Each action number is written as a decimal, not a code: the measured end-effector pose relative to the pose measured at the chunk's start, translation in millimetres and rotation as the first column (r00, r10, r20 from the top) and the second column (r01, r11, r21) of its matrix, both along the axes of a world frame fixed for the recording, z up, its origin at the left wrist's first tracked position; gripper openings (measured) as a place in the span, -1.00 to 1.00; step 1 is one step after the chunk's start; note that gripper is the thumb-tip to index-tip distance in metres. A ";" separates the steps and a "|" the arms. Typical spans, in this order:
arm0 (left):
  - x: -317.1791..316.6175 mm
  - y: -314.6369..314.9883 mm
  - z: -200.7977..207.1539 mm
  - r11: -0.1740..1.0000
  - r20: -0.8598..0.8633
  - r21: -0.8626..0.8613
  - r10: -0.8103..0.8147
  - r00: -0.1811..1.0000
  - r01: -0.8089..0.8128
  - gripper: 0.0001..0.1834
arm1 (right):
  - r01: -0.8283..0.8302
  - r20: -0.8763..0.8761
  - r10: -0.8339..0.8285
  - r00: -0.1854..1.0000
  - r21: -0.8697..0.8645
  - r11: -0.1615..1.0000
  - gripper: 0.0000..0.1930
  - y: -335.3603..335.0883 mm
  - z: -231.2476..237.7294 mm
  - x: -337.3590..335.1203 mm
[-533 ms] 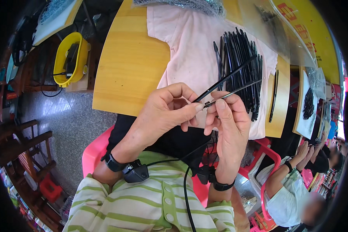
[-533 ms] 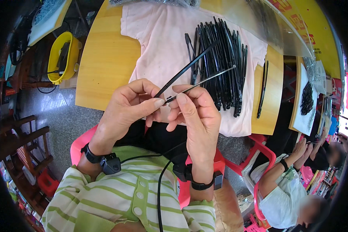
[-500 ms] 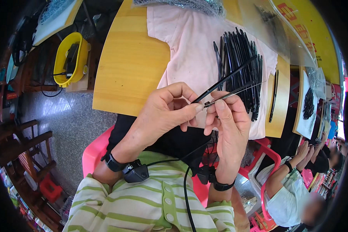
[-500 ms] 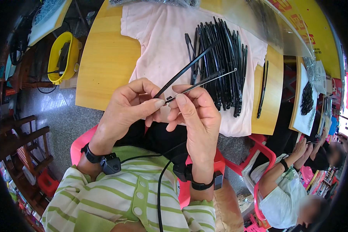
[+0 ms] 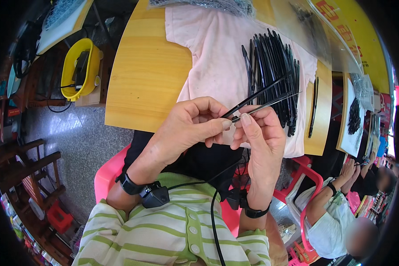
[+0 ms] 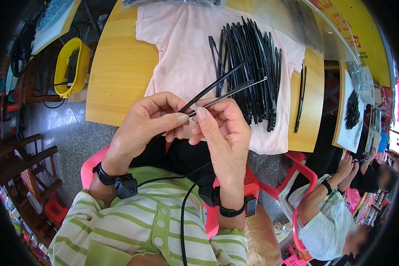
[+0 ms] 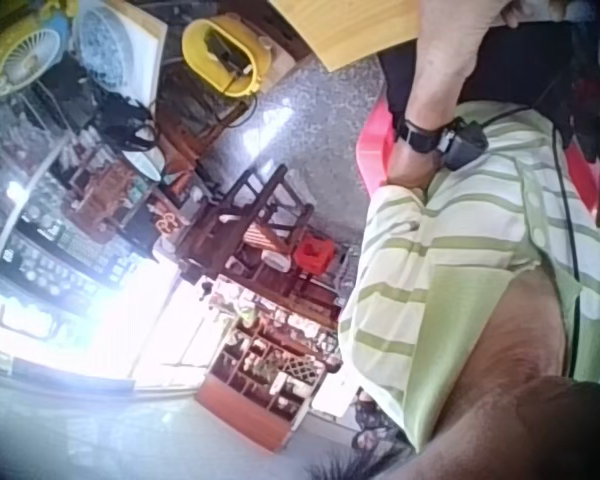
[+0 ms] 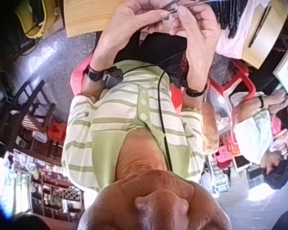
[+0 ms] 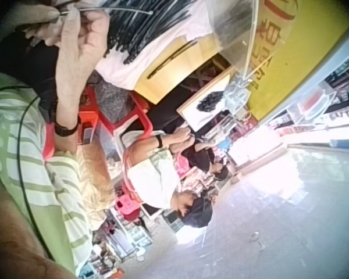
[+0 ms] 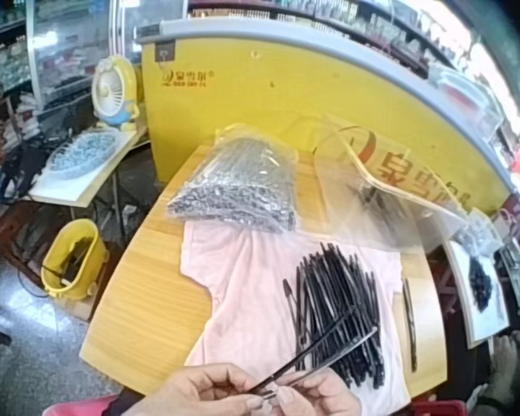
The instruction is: Thread white wire through holes in thin black rods to assemble components.
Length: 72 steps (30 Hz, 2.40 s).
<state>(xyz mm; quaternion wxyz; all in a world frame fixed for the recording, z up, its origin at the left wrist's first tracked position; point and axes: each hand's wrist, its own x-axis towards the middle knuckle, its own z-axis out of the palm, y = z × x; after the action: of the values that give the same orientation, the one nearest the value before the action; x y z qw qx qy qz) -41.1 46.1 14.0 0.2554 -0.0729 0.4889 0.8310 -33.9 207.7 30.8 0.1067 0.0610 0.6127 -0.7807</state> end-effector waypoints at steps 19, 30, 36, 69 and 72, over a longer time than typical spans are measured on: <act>3.4 3.4 -3.0 0.998 -0.008 -0.044 0.043 0.999 -0.043 -0.84 | -0.003 0.047 0.001 0.999 0.041 0.999 -0.88 -7.9 -7.3 1.9; 1.3 3.4 -4.9 0.993 -0.044 -0.114 -0.013 0.999 0.008 -0.82 | 0.056 0.064 -0.055 0.996 -0.003 0.998 -0.86 -8.2 -14.9 3.5; 1.5 0.0 -5.5 0.998 -0.027 -0.055 0.008 1.000 -0.009 -0.82 | 0.066 0.098 -0.070 0.993 0.040 0.997 -0.85 0.7 -3.9 -1.0; 12.4 5.8 11.3 0.996 -0.074 -0.021 -0.092 0.993 0.090 -0.62 | 0.236 -0.070 -0.234 0.970 0.021 0.971 -0.72 10.0 21.0 -5.1; 18.9 7.9 9.9 0.997 -0.018 0.045 -0.066 0.998 0.066 -0.65 | 0.242 -0.053 -0.239 0.970 0.058 0.969 -0.71 7.5 16.6 7.4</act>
<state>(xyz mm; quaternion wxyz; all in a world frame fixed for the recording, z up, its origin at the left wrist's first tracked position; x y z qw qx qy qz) -22.3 54.0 23.9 0.2803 -0.0441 0.4741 0.8335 -26.5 215.2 47.4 -0.0047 0.1204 0.6277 -0.7691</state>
